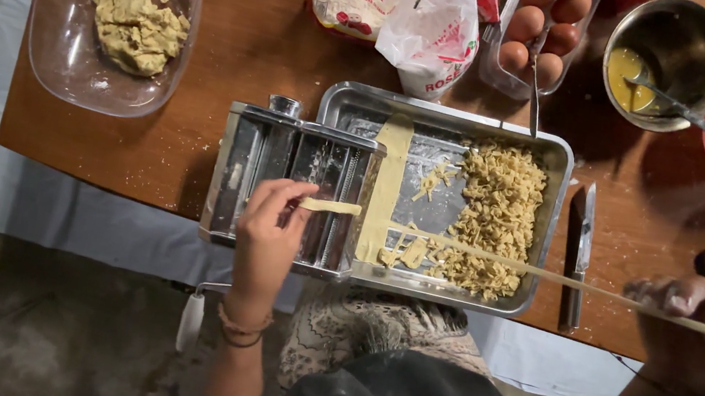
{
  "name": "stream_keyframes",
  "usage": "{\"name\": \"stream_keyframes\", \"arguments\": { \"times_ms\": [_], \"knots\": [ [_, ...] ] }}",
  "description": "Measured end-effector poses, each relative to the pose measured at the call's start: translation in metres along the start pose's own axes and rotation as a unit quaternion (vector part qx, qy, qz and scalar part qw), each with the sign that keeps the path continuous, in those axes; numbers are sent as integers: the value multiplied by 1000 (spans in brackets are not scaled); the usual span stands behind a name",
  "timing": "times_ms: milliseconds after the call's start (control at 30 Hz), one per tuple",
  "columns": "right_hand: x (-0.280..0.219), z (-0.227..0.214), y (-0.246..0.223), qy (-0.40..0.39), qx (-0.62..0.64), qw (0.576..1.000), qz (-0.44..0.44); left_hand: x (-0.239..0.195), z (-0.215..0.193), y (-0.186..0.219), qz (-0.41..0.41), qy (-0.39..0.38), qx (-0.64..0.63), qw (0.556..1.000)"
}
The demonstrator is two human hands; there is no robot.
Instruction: Using a knife to cut long, thin strands of dough into shorter pieces within a metal tray.
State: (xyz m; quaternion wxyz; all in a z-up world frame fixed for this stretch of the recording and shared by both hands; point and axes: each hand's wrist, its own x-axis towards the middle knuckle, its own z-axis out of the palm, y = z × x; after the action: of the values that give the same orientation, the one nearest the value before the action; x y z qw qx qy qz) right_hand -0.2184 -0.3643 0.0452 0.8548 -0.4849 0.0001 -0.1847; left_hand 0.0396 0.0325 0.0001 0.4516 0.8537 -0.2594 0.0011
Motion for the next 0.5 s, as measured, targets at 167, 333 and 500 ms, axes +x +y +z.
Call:
{"name": "stream_keyframes", "arguments": {
  "times_ms": [167,333,500],
  "knots": [
    [1,9,-8,-33,-61,998,0,-1,-9,-16,-71,-71,-44,994],
    [8,70,-15,83,-256,963,18,1,-26,-8,-160,-183,-65,968],
    [25,81,-20,62,-351,927,115,-6,-34,9,-75,-103,-69,989]
  ]
}}
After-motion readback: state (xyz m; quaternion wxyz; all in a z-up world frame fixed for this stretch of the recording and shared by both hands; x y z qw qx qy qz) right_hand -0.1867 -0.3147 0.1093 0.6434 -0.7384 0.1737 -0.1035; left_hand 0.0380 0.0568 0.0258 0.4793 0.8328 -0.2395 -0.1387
